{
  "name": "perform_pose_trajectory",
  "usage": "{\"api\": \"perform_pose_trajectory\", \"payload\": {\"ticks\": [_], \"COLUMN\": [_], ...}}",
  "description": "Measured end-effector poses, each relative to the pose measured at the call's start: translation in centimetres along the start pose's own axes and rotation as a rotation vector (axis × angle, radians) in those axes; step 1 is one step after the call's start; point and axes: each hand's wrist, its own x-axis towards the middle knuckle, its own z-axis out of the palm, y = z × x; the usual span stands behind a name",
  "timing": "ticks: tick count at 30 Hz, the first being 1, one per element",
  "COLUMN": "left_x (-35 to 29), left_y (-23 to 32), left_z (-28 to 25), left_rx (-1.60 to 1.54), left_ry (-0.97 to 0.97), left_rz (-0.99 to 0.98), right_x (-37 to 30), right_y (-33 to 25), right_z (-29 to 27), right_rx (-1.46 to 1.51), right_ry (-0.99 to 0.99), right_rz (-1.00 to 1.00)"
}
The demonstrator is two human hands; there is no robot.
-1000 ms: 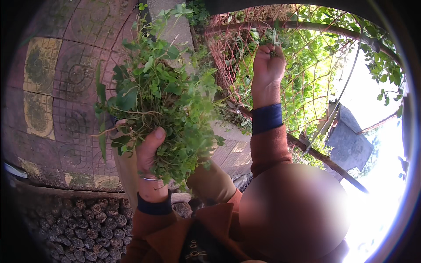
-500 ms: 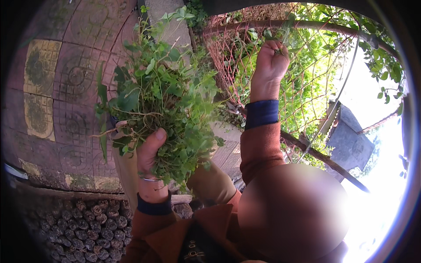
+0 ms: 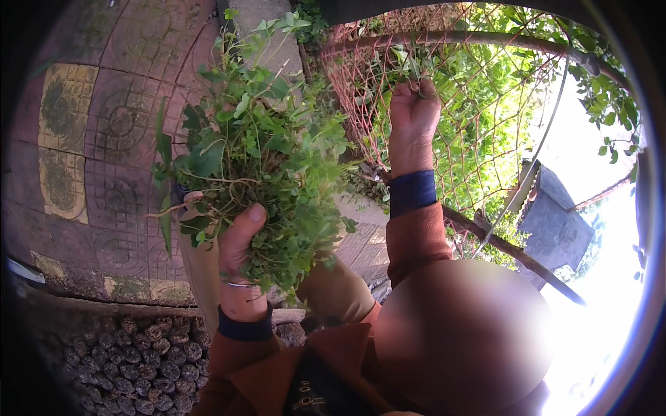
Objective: The person pulls weeds by hand from a garden bed along a paved walkway, gathering them into a growing bunch held in the left hand. The person continues to pull weeds and add them to the bunch throughout the clip.
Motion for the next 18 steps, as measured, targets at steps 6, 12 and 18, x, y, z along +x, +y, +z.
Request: {"api": "perform_pose_trajectory", "payload": {"ticks": [6,12,18], "left_x": [-0.1,-0.2,-0.2], "left_y": [0.0,-0.5,-0.2], "left_z": [0.1,0.9,0.8], "left_rx": [0.021,0.094,0.072], "left_ry": [0.023,0.062,0.051], "left_rz": [-0.010,0.068,0.080], "right_x": [-3.8,-6.3,-8.0], "right_y": [0.3,0.3,1.6], "right_z": [-4.4,-7.0,-11.5], "right_rx": [-0.231,-0.462,-0.752], "right_ry": [0.083,0.182,0.155], "right_rz": [0.030,0.021,0.151]}}
